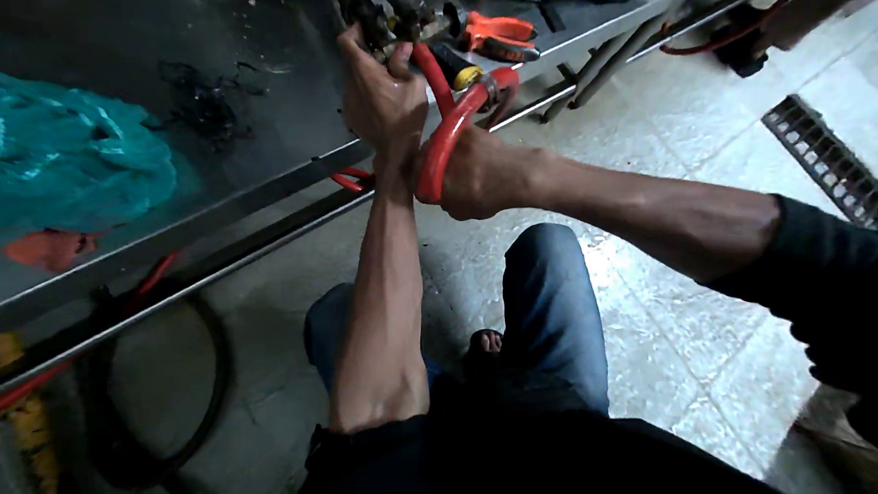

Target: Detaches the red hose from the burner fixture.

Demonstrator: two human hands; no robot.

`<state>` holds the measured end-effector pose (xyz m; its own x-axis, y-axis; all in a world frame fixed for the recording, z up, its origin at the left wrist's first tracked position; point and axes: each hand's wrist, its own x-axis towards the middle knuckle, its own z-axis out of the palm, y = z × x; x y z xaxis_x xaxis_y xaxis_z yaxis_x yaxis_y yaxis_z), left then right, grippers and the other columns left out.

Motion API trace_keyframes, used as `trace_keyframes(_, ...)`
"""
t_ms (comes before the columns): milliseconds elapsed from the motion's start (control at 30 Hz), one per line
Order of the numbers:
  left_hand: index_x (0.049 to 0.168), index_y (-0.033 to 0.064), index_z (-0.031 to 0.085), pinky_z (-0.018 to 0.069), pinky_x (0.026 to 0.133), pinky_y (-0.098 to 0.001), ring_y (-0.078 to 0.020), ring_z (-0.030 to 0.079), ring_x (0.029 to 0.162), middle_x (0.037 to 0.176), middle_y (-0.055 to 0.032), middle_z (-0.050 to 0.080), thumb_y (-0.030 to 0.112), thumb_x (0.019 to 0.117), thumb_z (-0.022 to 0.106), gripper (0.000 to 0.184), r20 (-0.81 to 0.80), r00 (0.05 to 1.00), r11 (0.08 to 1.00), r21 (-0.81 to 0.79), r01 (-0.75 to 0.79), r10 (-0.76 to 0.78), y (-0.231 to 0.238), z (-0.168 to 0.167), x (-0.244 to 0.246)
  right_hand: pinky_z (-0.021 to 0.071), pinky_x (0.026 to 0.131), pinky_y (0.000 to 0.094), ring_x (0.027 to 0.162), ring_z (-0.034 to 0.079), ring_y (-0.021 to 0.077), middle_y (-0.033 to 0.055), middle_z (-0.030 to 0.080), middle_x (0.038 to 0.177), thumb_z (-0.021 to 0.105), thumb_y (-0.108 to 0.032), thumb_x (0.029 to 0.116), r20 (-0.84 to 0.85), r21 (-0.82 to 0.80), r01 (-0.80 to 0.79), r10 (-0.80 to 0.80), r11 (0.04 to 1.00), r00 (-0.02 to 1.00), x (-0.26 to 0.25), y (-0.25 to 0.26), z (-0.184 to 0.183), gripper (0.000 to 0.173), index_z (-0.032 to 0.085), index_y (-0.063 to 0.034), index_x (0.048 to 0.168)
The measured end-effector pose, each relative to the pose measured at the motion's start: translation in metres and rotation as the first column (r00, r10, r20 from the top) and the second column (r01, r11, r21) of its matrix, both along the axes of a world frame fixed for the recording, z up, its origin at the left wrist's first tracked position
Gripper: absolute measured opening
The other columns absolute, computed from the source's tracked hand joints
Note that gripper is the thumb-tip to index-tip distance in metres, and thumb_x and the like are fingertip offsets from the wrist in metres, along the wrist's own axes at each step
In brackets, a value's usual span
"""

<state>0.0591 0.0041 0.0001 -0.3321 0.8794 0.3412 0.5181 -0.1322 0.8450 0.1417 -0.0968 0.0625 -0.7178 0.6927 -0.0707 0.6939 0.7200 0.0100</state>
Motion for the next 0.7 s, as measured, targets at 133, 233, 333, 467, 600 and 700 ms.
trace_keyframes(133, 0.139, 0.0051, 0.054, 0.0552, 0.079, -0.0436, -0.0218, 0.071, 0.097, 0.109, -0.0076, 0.073, 0.035, 0.0954, 0.062, 0.053, 0.021, 1.0, 0.999, 0.038, -0.019, 0.018, -0.002, -0.001, -0.002, 0.0439, 0.066, 0.0484, 0.071, 0.061, 0.0246, 0.0081, 0.061, 0.071, 0.067, -0.018, 0.084, -0.461, -0.16, 0.037, -0.108, 0.986, 0.881, 0.002, 0.005, 0.008, 0.016, 0.063, -0.0081, 0.072)
trace_keyframes(233, 0.139, 0.004, 0.053, 0.055, 0.08, -0.0456, -0.0232, 0.07, 0.099, 0.11, -0.0089, 0.072, 0.034, 0.0934, 0.063, 0.056, 0.068, 0.998, 0.998, 0.068, 0.012, -0.016, 0.006, -0.004, -0.006, 0.0364, 0.057, 0.0374, 0.059, 0.047, 0.0117, -0.0035, 0.047, 0.06, 0.067, -0.012, 0.079, -0.632, -0.227, 0.039, -0.178, 0.973, 0.754, -0.002, 0.006, 0.005, 0.025, 0.049, -0.0154, 0.063)
trace_keyframes(333, 0.137, 0.0015, 0.055, 0.0562, 0.082, -0.0432, -0.0226, 0.07, 0.098, 0.109, -0.0099, 0.072, 0.032, 0.0933, 0.066, 0.054, 0.053, 0.998, 0.994, 0.108, 0.015, -0.021, 0.003, -0.006, -0.007, 0.0406, 0.061, 0.0425, 0.065, 0.054, 0.0174, 0.0017, 0.054, 0.066, 0.069, -0.013, 0.0787, -0.55, -0.202, 0.045, -0.151, 0.978, 0.821, -0.003, 0.002, 0.007, 0.015, 0.058, -0.0118, 0.068)
trace_keyframes(467, 0.137, 0.0047, 0.056, 0.0558, 0.08, -0.0434, -0.0226, 0.071, 0.096, 0.108, -0.0084, 0.074, 0.031, 0.0927, 0.066, 0.052, 0.011, 1.0, 0.999, 0.038, -0.014, 0.013, -0.001, -0.001, -0.002, 0.0477, 0.086, 0.0596, 0.099, 0.067, 0.038, 0.018, 0.071, 0.097, 0.067, -0.019, 0.0906, -0.185, -0.041, 0.039, -0.046, 0.998, 0.982, -0.004, -0.002, 0.0, 0.016, 0.073, -0.0054, 0.096)
trace_keyframes(600, 0.137, 0.0056, 0.055, 0.0562, 0.079, -0.0418, -0.0196, 0.072, 0.094, 0.106, -0.0054, 0.074, 0.031, 0.0937, 0.064, 0.051, 0.043, 0.999, 0.998, 0.053, -0.028, 0.026, 0.002, -0.003, 0.0, 0.049, 0.087, 0.0585, 0.099, 0.068, 0.0388, 0.0192, 0.071, 0.096, 0.066, -0.019, 0.0911, -0.144, 0.054, -0.007, 0.015, 0.999, 0.989, -0.002, -0.002, -0.007, 0.018, 0.072, -0.0029, 0.096)
trace_keyframes(700, 0.138, 0.0055, 0.055, 0.0566, 0.079, -0.0423, -0.0207, 0.072, 0.095, 0.107, -0.0068, 0.074, 0.032, 0.0935, 0.065, 0.053, 0.035, 0.999, 0.997, 0.06, -0.037, 0.035, 0.003, -0.004, -0.001, 0.0479, 0.079, 0.0533, 0.087, 0.066, 0.0304, 0.0127, 0.069, 0.085, 0.068, -0.018, 0.0871, -0.336, -0.087, 0.036, -0.064, 0.996, 0.94, -0.002, 0.002, 0.004, 0.011, 0.07, -0.007, 0.085)
